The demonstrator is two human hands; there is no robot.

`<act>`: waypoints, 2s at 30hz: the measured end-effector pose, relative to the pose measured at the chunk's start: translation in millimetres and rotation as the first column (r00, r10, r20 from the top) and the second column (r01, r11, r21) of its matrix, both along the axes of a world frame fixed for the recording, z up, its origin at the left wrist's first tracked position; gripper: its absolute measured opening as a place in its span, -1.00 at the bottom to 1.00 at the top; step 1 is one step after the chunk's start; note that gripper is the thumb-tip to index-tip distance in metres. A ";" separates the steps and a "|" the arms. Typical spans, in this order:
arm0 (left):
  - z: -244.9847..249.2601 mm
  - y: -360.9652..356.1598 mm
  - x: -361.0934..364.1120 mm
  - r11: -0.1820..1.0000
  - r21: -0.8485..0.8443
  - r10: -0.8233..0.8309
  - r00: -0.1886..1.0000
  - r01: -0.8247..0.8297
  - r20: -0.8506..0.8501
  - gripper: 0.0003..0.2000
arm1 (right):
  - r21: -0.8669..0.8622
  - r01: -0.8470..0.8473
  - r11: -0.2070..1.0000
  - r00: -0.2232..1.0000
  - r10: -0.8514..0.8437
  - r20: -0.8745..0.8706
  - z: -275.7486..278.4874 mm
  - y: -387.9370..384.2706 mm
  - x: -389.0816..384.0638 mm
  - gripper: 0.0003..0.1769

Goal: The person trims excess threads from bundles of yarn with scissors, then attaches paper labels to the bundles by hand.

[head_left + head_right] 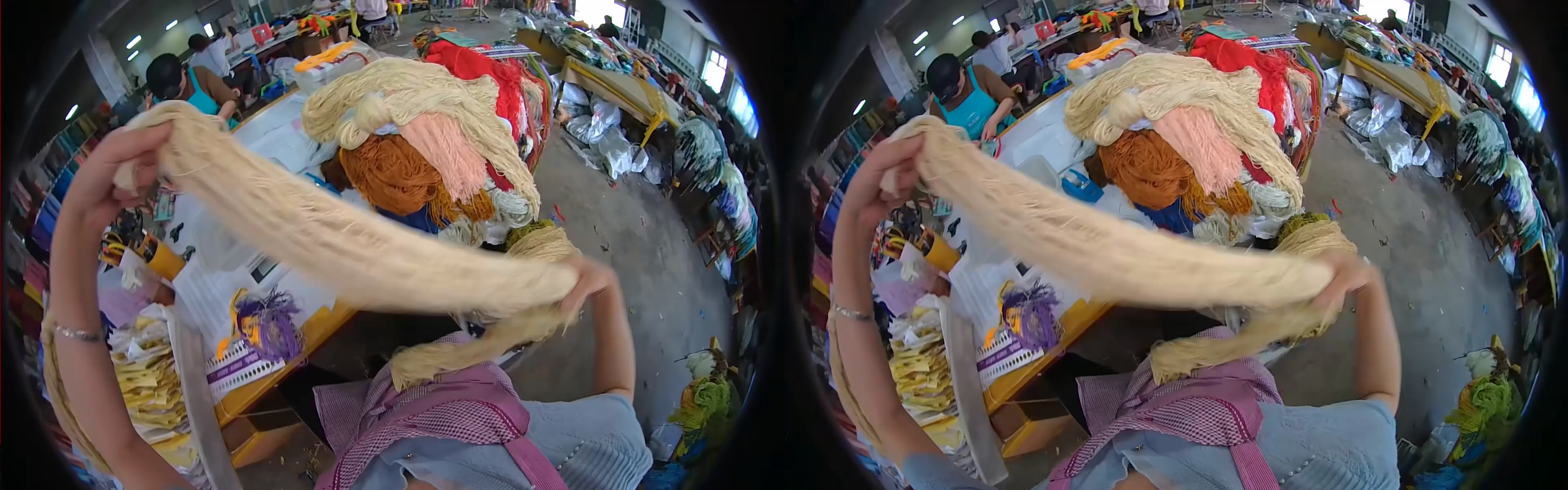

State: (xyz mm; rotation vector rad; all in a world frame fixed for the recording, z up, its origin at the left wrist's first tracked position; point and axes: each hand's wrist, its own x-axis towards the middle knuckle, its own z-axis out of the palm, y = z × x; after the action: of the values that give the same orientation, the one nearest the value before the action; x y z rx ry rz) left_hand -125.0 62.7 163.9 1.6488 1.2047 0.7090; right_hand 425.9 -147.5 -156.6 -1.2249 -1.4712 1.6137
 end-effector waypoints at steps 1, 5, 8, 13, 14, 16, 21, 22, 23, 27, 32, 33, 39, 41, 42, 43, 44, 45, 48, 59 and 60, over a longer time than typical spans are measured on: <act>-4.9 12.3 13.6 0.999 0.038 0.012 1.000 -0.013 0.013 -0.76 | 0.015 0.235 0.972 0.972 -0.235 0.013 18.7 2.0 22.1 -0.28; 18.3 131.9 51.5 0.992 0.014 -0.121 0.959 0.122 0.256 -0.75 | 0.254 0.651 0.716 0.745 -0.666 -0.030 103.3 80.5 101.4 -0.57; 51.3 197.7 116.5 0.945 -0.125 -0.110 0.654 0.303 0.748 -0.66 | 0.535 0.680 0.501 0.581 -0.814 0.023 187.0 183.6 84.4 -0.67; -26.5 257.1 175.5 0.894 0.447 0.166 0.949 -0.030 -0.268 -0.63 | 0.799 0.327 0.505 0.055 -0.854 0.517 190.0 371.3 126.7 -0.38; -56.1 275.6 171.4 0.865 0.465 -0.010 0.933 0.189 -0.359 -0.59 | 0.839 0.266 0.475 -0.012 -0.868 0.496 163.8 388.8 124.1 -0.30; -116.7 281.7 171.8 0.916 0.385 0.016 0.949 0.112 -0.314 -0.51 | 0.820 0.092 0.565 -0.111 -0.812 0.572 121.6 415.9 123.6 -0.19; -199.7 289.2 151.8 0.916 0.364 0.010 0.901 0.165 -0.434 -0.55 | 0.943 -0.072 0.324 0.130 -0.935 0.331 86.7 406.6 48.4 -0.40; -199.7 281.0 153.1 0.927 0.270 -0.139 0.907 0.260 -0.398 -0.53 | 0.944 -0.117 0.308 0.208 -0.922 0.326 88.9 401.2 32.3 -0.44; -197.3 274.3 158.3 0.919 0.353 0.062 0.817 0.178 -0.574 -0.59 | 0.945 -0.116 0.306 0.209 -0.923 0.324 91.4 393.6 16.5 -0.44; -164.0 278.2 156.7 0.661 0.750 0.368 0.858 0.030 -0.359 -0.58 | 0.926 0.044 0.374 0.463 -0.829 0.313 108.7 359.2 -41.8 -0.45; -58.4 206.6 185.2 0.365 0.929 0.239 0.970 -0.056 -0.036 -0.55 | 0.935 0.158 0.317 0.663 -0.736 0.137 116.9 347.4 -66.2 -0.40; -33.9 182.9 193.2 0.360 0.928 0.276 0.961 -0.098 -0.006 -0.67 | 0.933 0.217 0.287 0.725 -0.688 0.043 117.4 350.7 -65.2 -0.40; 58.1 105.5 185.4 0.366 0.849 -0.300 0.816 -0.380 0.494 -0.81 | 0.832 0.449 0.326 0.699 -0.708 -0.100 133.2 335.9 -49.8 -0.34; 79.4 78.0 167.0 0.393 0.850 -0.510 0.686 -0.352 0.520 -0.79 | 0.767 0.555 0.322 0.679 -0.708 -0.194 137.0 320.9 -48.3 -0.38; 86.9 61.4 157.3 0.399 0.854 -0.594 0.614 -0.335 0.519 -0.78 | 0.767 0.558 0.317 0.674 -0.712 -0.197 139.5 309.5 -50.7 -0.38; 86.9 37.5 155.4 0.446 0.827 -0.551 0.623 -0.343 0.555 -0.78 | 0.792 0.544 0.277 0.689 -0.686 -0.233 144.5 290.8 -59.5 -0.41; 86.8 13.2 153.6 0.492 0.797 -0.506 0.630 -0.350 0.589 -0.78 | 0.816 0.527 0.239 0.708 -0.654 -0.266 149.1 271.8 -70.8 -0.44; 86.8 -10.9 151.4 0.537 0.765 -0.460 0.636 -0.356 0.619 -0.77 | 0.846 0.481 0.229 0.736 -0.630 -0.248 158.1 243.8 -92.5 -0.50; 86.7 -23.6 120.7 0.411 0.873 -0.473 0.758 -0.262 0.450 -0.75 | 0.822 0.445 0.355 0.870 -0.387 -0.305 158.5 186.5 -163.0 -0.61; -10.7 -141.3 -10.9 0.359 0.873 -0.105 0.915 -0.331 0.390 -0.63 | 0.411 -0.504 0.760 0.638 0.648 -0.416 61.5 50.8 -406.6 0.24; -22.7 -157.3 -28.5 0.354 0.837 -0.008 0.894 -0.417 0.449 -0.62 | 0.424 -0.460 0.780 0.670 0.618 -0.411 63.1 38.4 -415.7 0.10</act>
State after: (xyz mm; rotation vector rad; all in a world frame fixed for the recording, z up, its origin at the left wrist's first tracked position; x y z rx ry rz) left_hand -153.5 -94.5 141.2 2.0591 0.6917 2.0967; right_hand 10.2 -109.2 -93.5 -0.1030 -1.6924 1.8227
